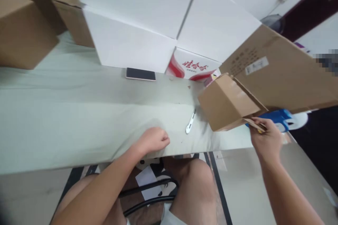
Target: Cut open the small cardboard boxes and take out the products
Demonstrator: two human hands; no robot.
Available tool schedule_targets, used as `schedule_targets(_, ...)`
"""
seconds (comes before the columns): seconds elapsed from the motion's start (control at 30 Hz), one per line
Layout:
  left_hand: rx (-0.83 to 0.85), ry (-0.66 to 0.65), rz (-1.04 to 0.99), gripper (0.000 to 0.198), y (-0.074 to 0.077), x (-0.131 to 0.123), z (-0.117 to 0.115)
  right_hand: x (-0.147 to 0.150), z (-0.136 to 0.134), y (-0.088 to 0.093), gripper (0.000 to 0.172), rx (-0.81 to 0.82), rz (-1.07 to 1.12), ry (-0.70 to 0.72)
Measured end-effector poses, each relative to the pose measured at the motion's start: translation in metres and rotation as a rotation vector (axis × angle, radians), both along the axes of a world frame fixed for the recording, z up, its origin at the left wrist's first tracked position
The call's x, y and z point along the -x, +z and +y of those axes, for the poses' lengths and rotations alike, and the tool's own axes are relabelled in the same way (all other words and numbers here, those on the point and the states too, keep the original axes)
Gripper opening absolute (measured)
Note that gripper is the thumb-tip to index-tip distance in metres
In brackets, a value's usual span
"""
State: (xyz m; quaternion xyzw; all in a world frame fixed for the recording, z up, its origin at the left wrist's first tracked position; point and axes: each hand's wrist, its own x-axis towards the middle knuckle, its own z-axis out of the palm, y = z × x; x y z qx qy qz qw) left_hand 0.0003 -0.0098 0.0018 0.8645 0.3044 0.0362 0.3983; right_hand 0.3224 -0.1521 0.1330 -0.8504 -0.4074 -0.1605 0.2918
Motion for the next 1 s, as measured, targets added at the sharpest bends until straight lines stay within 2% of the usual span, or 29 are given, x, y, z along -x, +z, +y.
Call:
schedule_targets(0.07,-0.003,-0.003,0.016,0.036,-0.001,-0.006,0.001,-0.02,-0.003,-0.014,0.012,0.023,0.06,-0.021)
schedule_targets(0.17,-0.012,-0.004,0.065,0.042,-0.003,-0.015,0.001,-0.043,0.009,-0.033,0.007,0.09,0.037,-0.085)
schedule_targets(0.23,-0.016,0.009,0.095,0.042,-0.003,-0.021,0.002,-0.053,0.023,-0.043,0.006,0.115,0.03,-0.096)
schedule_targets(0.37,-0.027,0.019,0.155,0.039,-0.006,-0.031,0.005,-0.068,0.061,-0.058,0.014,0.097,0.083,-0.097)
schedule_targets(0.53,-0.043,0.008,0.207,0.039,-0.008,-0.038,0.01,-0.079,0.111,-0.056,0.018,0.174,0.1,-0.24)
schedule_targets(0.7,-0.022,0.011,0.222,0.039,-0.007,-0.042,0.015,-0.098,0.135,-0.051,0.022,0.249,0.048,-0.299)
schedule_targets(0.8,-0.023,0.003,0.23,0.039,-0.006,-0.042,0.017,-0.11,0.146,-0.052,0.021,0.253,0.016,-0.303)
schedule_targets(0.93,-0.021,0.0,0.238,0.037,-0.004,-0.043,0.018,-0.122,0.173,-0.052,0.014,0.202,0.028,-0.273)
schedule_targets(1.0,-0.015,-0.01,0.232,0.037,-0.004,-0.043,0.018,-0.128,0.186,-0.054,0.026,0.128,0.043,-0.244)
